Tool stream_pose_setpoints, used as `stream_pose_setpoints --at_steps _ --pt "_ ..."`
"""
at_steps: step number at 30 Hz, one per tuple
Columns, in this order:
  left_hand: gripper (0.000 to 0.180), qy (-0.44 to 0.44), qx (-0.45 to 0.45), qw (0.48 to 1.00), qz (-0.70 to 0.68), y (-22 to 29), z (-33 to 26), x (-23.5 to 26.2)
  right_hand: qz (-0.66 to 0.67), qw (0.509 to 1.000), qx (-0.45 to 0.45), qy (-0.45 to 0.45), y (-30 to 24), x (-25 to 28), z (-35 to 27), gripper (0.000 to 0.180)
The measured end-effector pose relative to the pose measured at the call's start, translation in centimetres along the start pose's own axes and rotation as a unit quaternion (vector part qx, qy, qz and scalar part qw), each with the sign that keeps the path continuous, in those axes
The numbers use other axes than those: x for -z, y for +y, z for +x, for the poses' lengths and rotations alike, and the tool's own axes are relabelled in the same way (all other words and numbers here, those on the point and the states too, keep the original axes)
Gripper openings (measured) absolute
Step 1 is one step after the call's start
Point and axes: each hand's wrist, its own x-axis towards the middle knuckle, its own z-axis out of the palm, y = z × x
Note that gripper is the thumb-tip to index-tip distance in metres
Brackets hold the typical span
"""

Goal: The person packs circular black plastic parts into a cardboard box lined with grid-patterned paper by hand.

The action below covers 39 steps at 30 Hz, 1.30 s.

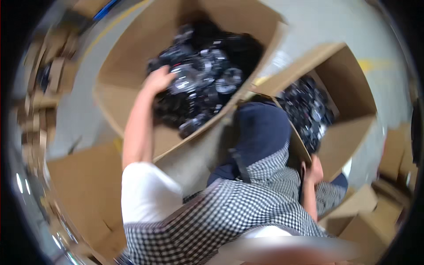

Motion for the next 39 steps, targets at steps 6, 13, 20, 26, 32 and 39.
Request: stream_pose_setpoints --at_steps 6,13,20,26,32,39 --pt "0.035 0.121 -0.053 0.980 -0.152 3.4 -6.0 7.3 0.017 0.999 0.006 0.029 -1.8 0.5 1.4 0.036" --pt "0.014 0.129 -0.272 0.897 -0.323 21.2 -15.6 12.7 0.059 0.996 -0.008 0.061 -0.7 0.2 -0.1 0.033" --pt "0.021 -0.014 -0.427 0.832 -0.354 37.5 -17.0 8.0 0.059 0.997 -0.012 0.057 0.1 -1.0 -1.0 0.032" --pt "0.042 -0.114 -0.407 0.906 -0.031 45.1 -8.8 -5.6 0.176 0.984 0.022 0.023 -0.2 0.6 0.0 0.026" --pt "0.044 -0.174 -0.383 0.877 0.231 47.2 -5.0 -22.1 0.337 0.935 0.041 -0.108 4.7 5.8 1.3 0.030" --pt "0.074 -0.354 -0.438 0.733 0.382 47.0 -3.0 -29.1 0.258 0.965 -0.028 -0.040 12.8 7.3 16.5 0.028"
